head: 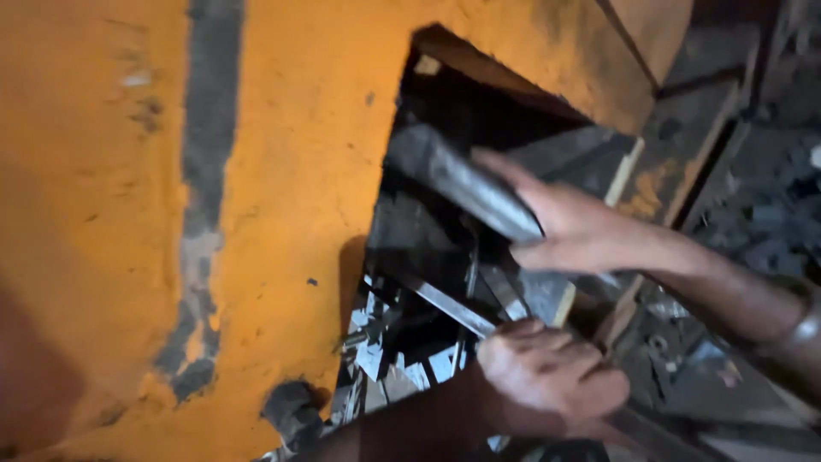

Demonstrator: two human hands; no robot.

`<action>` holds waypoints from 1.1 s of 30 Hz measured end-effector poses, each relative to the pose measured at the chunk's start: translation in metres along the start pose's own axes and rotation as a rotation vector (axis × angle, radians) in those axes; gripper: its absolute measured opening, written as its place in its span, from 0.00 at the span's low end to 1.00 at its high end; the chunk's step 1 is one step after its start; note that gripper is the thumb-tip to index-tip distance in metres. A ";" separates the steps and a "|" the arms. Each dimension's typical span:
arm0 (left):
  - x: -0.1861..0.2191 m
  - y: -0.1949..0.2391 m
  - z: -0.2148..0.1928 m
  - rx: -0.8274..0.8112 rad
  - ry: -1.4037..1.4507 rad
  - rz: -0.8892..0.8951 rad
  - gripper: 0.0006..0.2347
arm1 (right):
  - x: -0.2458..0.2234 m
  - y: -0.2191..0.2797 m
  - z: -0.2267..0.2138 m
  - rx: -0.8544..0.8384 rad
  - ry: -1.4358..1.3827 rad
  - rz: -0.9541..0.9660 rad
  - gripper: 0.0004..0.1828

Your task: Operating and adjusting an industrial metal press machine to process small metal strips.

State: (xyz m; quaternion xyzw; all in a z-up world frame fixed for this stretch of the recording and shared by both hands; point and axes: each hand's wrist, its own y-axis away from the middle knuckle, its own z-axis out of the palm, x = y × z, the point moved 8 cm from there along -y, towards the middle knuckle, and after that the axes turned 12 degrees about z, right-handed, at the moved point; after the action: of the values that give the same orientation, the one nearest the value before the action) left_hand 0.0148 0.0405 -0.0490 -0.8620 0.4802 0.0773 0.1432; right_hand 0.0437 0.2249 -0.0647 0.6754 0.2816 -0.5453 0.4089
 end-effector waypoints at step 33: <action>-0.015 -0.052 -0.052 0.119 0.209 0.111 0.23 | -0.012 0.000 0.002 0.179 -0.294 0.027 0.62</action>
State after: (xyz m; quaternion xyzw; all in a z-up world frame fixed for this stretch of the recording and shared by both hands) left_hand 0.0510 0.0622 0.0133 -0.8276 0.5430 -0.0339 0.1386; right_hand 0.0395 0.2238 -0.0528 0.6258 0.1600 -0.6557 0.3910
